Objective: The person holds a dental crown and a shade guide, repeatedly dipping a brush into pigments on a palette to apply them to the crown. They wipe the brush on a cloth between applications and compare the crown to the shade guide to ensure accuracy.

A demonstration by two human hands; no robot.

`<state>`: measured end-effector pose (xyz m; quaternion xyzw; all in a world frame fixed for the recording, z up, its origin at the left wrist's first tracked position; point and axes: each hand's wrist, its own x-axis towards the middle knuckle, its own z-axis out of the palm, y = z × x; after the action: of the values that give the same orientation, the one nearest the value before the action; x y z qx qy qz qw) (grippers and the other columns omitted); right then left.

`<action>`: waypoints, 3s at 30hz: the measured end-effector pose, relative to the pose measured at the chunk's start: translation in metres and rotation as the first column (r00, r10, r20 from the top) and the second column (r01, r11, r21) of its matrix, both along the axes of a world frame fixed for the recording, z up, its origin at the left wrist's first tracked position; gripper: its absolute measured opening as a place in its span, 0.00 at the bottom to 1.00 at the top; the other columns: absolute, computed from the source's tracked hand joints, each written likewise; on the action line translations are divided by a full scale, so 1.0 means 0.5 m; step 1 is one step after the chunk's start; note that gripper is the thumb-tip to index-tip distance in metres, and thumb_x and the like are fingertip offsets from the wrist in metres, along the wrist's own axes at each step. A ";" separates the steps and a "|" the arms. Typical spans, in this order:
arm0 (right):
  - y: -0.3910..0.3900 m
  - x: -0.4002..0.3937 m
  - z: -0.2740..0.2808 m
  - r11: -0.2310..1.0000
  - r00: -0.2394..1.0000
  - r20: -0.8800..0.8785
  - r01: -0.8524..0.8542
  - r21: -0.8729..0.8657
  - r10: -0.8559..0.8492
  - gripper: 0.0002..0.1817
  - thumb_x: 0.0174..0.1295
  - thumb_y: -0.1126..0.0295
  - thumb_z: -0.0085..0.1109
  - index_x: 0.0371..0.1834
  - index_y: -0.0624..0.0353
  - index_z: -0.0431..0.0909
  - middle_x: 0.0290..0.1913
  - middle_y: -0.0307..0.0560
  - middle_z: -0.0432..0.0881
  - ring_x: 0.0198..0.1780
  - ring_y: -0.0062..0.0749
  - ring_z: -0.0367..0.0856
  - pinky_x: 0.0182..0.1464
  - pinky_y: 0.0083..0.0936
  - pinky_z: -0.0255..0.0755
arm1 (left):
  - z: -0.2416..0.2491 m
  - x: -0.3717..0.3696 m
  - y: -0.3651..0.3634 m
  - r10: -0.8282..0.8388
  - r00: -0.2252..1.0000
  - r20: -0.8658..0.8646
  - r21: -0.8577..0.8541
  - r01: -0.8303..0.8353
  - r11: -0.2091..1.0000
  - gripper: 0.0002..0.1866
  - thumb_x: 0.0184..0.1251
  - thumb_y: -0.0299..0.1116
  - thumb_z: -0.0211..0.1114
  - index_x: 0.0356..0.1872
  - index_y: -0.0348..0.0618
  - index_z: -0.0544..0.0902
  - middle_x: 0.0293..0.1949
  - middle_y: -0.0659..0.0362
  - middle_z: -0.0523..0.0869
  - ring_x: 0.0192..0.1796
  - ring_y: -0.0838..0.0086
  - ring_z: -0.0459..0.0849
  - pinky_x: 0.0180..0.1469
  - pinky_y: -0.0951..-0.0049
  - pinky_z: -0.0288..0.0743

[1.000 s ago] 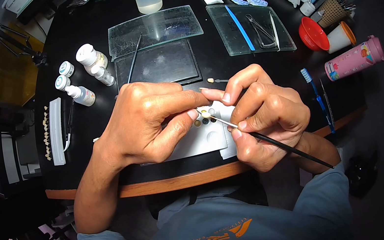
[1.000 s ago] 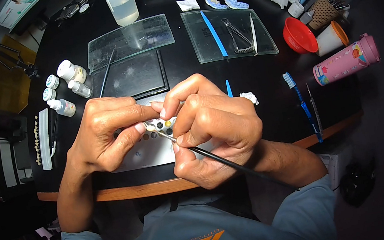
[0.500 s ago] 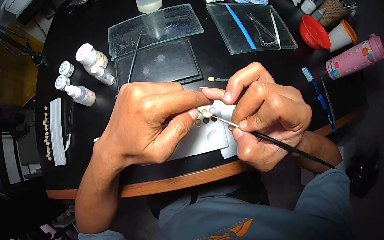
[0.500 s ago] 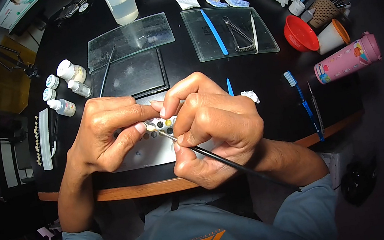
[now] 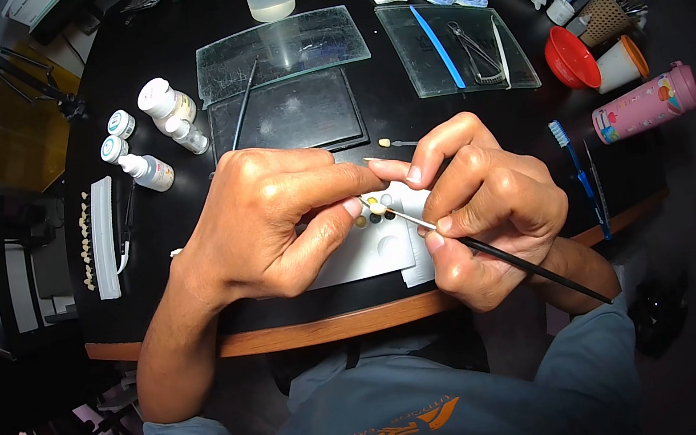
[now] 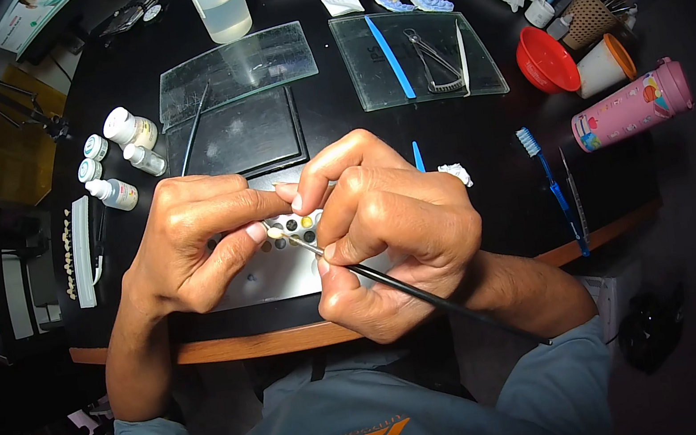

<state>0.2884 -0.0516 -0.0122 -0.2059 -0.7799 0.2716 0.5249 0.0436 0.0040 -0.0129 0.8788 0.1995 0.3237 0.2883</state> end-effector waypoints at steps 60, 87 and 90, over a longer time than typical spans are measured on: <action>0.002 -0.007 -0.009 1.000 0.996 -0.086 -0.006 0.020 0.007 0.08 0.50 0.84 0.64 0.29 0.61 0.76 0.30 0.47 0.82 0.43 0.43 0.83 0.50 0.43 0.85 | 0.022 -0.001 -0.007 -0.082 0.996 -0.030 -0.261 0.072 0.963 0.17 0.69 0.27 0.64 0.53 0.27 0.91 0.40 0.42 0.94 0.39 0.55 0.95 0.44 0.63 0.85; 0.000 0.005 -0.005 0.999 0.998 -0.030 -0.052 0.016 0.052 0.06 0.58 0.81 0.62 0.33 0.62 0.75 0.31 0.49 0.79 0.47 0.40 0.79 0.57 0.58 0.92 | 0.016 0.000 -0.008 -0.074 0.997 -0.003 -0.180 0.072 0.981 0.18 0.65 0.26 0.66 0.52 0.28 0.91 0.31 0.47 0.90 0.29 0.62 0.88 0.33 0.65 0.77; 0.001 0.002 -0.004 0.998 0.998 -0.040 -0.048 0.027 0.049 0.06 0.55 0.83 0.61 0.32 0.62 0.75 0.30 0.49 0.79 0.45 0.41 0.79 0.56 0.57 0.93 | 0.016 0.000 -0.008 -0.074 0.997 -0.004 -0.181 0.072 0.981 0.18 0.65 0.26 0.66 0.52 0.28 0.91 0.31 0.47 0.90 0.29 0.61 0.88 0.34 0.65 0.78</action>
<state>0.2896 -0.0511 -0.0142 -0.1742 -0.7773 0.2782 0.5368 0.0433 -0.0001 -0.0047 0.8576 0.1972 0.2888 0.3773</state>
